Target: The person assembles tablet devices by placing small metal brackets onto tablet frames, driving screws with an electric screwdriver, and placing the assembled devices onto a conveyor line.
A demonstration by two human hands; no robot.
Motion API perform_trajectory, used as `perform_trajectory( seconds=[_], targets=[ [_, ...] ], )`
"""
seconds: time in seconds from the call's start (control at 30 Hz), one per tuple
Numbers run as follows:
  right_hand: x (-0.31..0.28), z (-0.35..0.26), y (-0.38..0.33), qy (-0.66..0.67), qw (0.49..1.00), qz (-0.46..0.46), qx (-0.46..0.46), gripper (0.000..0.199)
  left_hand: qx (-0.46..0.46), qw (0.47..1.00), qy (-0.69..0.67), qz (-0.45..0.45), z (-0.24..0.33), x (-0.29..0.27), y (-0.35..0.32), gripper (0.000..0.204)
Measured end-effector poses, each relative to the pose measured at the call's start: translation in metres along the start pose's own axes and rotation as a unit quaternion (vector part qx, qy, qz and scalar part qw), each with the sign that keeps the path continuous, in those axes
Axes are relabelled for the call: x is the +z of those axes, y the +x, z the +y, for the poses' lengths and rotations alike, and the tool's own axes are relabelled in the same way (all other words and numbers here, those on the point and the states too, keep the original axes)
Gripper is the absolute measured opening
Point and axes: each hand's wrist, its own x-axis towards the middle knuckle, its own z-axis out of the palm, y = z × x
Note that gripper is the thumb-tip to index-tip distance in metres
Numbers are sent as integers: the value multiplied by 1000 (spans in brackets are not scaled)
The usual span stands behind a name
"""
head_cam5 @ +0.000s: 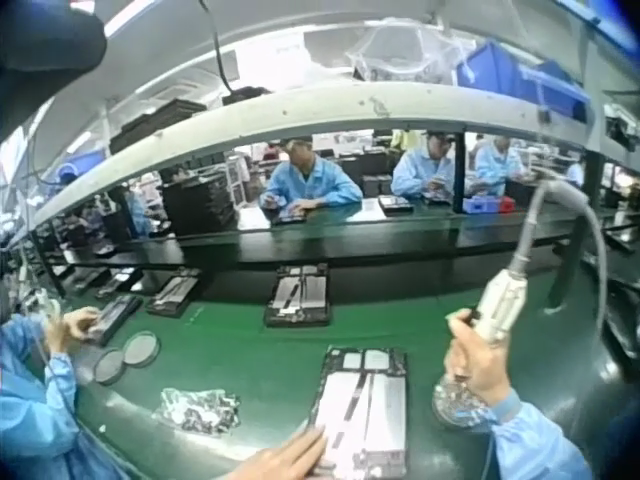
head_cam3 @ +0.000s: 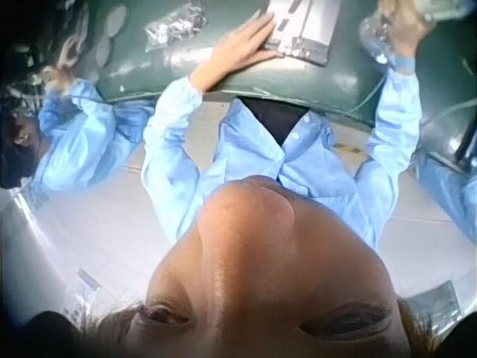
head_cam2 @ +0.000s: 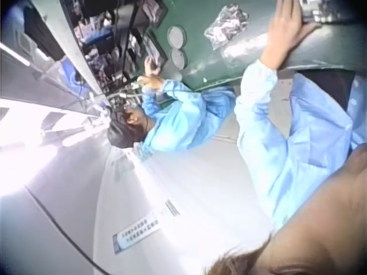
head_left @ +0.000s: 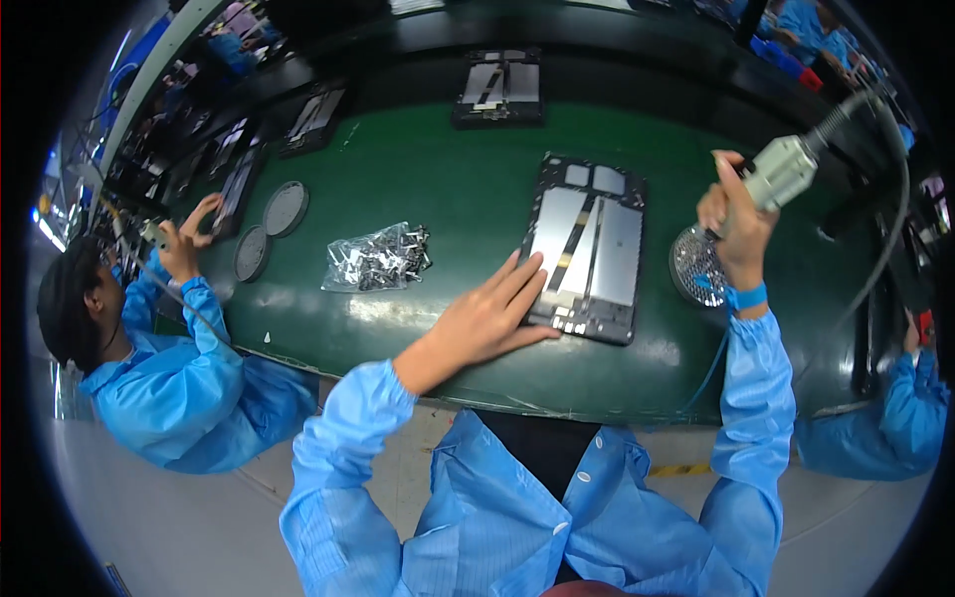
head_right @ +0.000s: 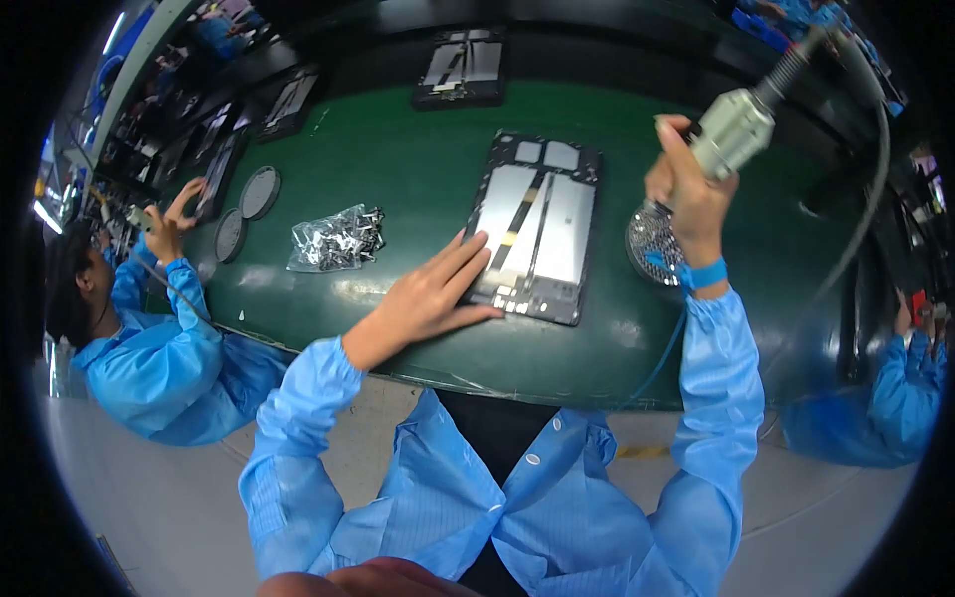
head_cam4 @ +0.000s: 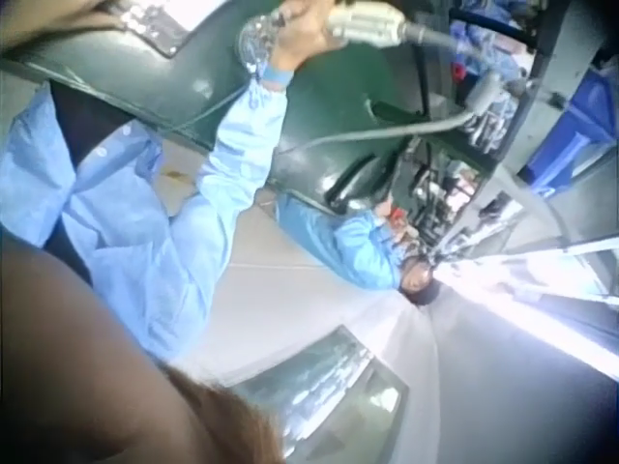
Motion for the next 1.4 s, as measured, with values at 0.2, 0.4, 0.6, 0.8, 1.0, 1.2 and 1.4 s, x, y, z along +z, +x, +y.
perform_trajectory(
  seconds=[0.2,0.4,0.6,0.8,1.0,1.2,1.4],
  targets=[
    [-58,-8,2,28,999,42,9,17,38,995,70,56,-56,66,108,64],
    [-95,-11,16,45,987,152,10,18,37,981,176,71,-154,103,196,60],
    [-142,-10,13,34,981,192,12,18,-48,977,143,150,-181,102,214,62],
    [-144,-6,1,-12,991,134,14,18,-561,821,105,28,-272,51,190,111],
    [-117,10,-9,-32,997,65,34,16,-545,773,-303,-118,-300,54,190,93],
    [-99,5,-16,-25,999,26,37,15,-554,728,-404,31,-298,29,184,58],
    [-99,1,-18,-29,998,29,39,16,-393,836,-359,133,-220,-10,179,44]
  ],
)
